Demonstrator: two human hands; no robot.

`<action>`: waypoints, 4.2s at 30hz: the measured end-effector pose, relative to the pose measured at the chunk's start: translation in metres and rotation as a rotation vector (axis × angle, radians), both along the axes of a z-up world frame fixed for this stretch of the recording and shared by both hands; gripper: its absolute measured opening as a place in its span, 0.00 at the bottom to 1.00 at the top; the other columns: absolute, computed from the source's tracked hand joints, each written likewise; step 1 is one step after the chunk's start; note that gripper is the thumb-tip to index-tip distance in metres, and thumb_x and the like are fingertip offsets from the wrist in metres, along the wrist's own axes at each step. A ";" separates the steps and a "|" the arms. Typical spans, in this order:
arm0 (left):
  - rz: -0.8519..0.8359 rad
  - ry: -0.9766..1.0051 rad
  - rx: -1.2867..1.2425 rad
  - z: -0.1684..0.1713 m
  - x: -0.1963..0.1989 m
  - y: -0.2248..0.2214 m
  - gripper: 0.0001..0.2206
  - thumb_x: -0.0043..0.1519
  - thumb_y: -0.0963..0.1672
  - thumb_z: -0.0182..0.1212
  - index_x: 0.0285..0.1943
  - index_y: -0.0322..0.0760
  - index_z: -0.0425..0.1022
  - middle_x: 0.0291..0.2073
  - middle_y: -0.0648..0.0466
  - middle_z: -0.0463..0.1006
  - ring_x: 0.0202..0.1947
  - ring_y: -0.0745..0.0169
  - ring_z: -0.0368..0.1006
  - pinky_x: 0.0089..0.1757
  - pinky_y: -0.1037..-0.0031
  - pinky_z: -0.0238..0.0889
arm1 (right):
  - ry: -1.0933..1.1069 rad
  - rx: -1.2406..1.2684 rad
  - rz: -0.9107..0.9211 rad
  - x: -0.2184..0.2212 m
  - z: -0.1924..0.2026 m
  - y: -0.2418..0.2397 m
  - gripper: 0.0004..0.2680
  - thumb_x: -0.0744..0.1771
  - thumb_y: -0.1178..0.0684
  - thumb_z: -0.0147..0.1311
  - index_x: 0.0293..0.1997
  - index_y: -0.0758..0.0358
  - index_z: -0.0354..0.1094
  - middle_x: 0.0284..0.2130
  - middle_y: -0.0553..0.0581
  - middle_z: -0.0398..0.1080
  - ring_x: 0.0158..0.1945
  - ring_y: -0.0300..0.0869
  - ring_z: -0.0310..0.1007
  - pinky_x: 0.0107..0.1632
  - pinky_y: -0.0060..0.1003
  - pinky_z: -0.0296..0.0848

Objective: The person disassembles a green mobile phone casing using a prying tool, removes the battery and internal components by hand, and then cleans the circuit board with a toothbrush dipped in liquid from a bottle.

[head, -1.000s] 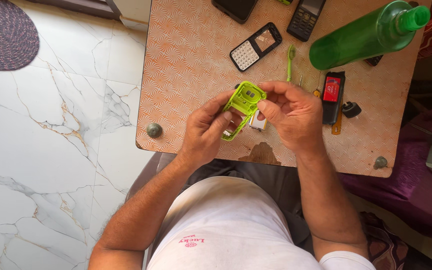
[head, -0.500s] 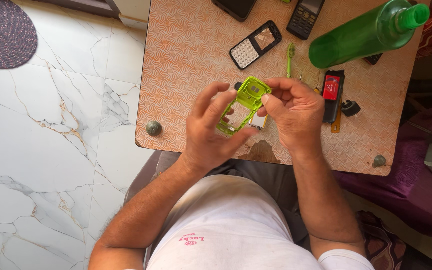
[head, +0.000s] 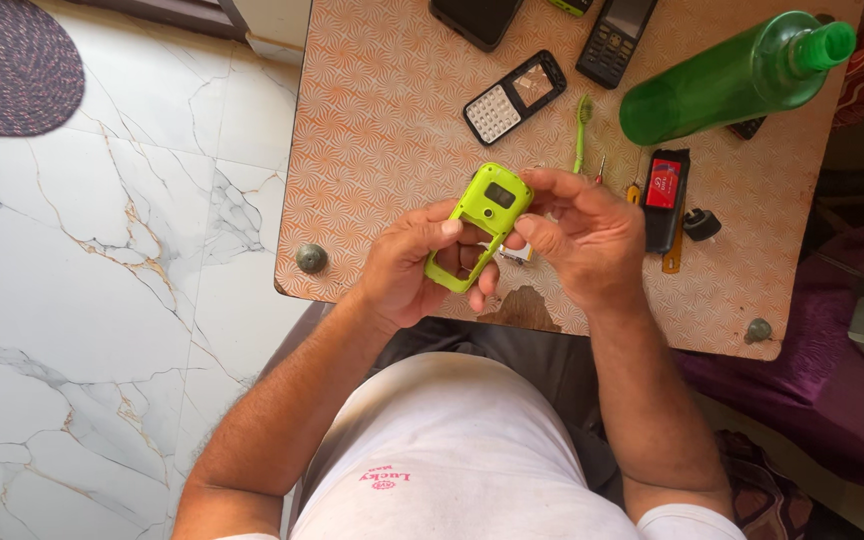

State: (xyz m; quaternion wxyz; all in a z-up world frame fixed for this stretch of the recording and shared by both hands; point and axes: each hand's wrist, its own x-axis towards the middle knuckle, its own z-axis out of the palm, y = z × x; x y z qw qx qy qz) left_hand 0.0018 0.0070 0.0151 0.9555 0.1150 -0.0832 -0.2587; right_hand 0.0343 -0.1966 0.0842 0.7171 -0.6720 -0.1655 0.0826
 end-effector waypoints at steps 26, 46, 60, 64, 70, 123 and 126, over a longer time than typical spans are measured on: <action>0.023 0.043 0.205 -0.006 -0.004 -0.010 0.16 0.73 0.44 0.50 0.62 0.23 0.68 0.42 0.40 0.76 0.29 0.55 0.78 0.29 0.67 0.74 | 0.065 -0.171 -0.282 -0.012 -0.003 0.030 0.13 0.66 0.69 0.58 0.54 0.73 0.61 0.42 0.58 0.71 0.40 0.34 0.74 0.38 0.28 0.78; -0.012 0.018 0.215 0.001 -0.001 -0.006 0.24 0.71 0.50 0.46 0.61 0.19 0.69 0.46 0.35 0.78 0.27 0.53 0.76 0.29 0.66 0.71 | 0.066 -0.025 -0.192 -0.020 -0.007 0.005 0.08 0.69 0.67 0.50 0.53 0.75 0.66 0.40 0.62 0.75 0.38 0.39 0.77 0.40 0.35 0.80; 0.946 -0.709 1.295 0.014 -0.024 -0.032 0.24 0.63 0.33 0.61 0.69 0.40 0.70 0.61 0.43 0.67 0.54 0.55 0.73 0.52 0.72 0.73 | 0.048 -0.005 -0.037 -0.025 0.003 -0.008 0.19 0.68 0.65 0.57 0.67 0.72 0.57 0.50 0.63 0.73 0.52 0.42 0.78 0.56 0.39 0.82; 1.021 -0.810 1.344 0.023 -0.027 -0.034 0.28 0.59 0.35 0.68 0.69 0.38 0.66 0.60 0.42 0.66 0.56 0.47 0.71 0.54 0.64 0.71 | 0.038 -0.124 -0.099 -0.021 0.001 -0.018 0.15 0.68 0.67 0.52 0.64 0.76 0.62 0.48 0.65 0.76 0.47 0.42 0.80 0.52 0.39 0.83; 0.669 -0.573 1.091 0.020 -0.025 -0.030 0.26 0.67 0.37 0.60 0.73 0.31 0.55 0.51 0.47 0.77 0.38 0.65 0.77 0.41 0.75 0.73 | 0.117 -0.047 -0.173 -0.019 -0.009 -0.021 0.15 0.67 0.68 0.51 0.62 0.76 0.62 0.44 0.65 0.77 0.43 0.41 0.80 0.45 0.37 0.83; 0.478 -0.306 0.698 -0.005 -0.014 -0.023 0.12 0.75 0.43 0.53 0.61 0.28 0.73 0.39 0.53 0.80 0.41 0.70 0.76 0.46 0.76 0.73 | -0.139 0.028 -0.171 -0.011 -0.019 -0.026 0.12 0.70 0.68 0.55 0.61 0.74 0.68 0.44 0.66 0.77 0.41 0.41 0.81 0.42 0.36 0.84; 0.482 -0.313 0.718 -0.005 -0.015 -0.024 0.11 0.75 0.43 0.53 0.61 0.29 0.73 0.37 0.54 0.80 0.40 0.71 0.76 0.45 0.76 0.74 | -0.137 0.031 -0.179 -0.013 -0.019 -0.027 0.12 0.70 0.68 0.55 0.61 0.74 0.68 0.44 0.65 0.77 0.41 0.41 0.81 0.42 0.36 0.84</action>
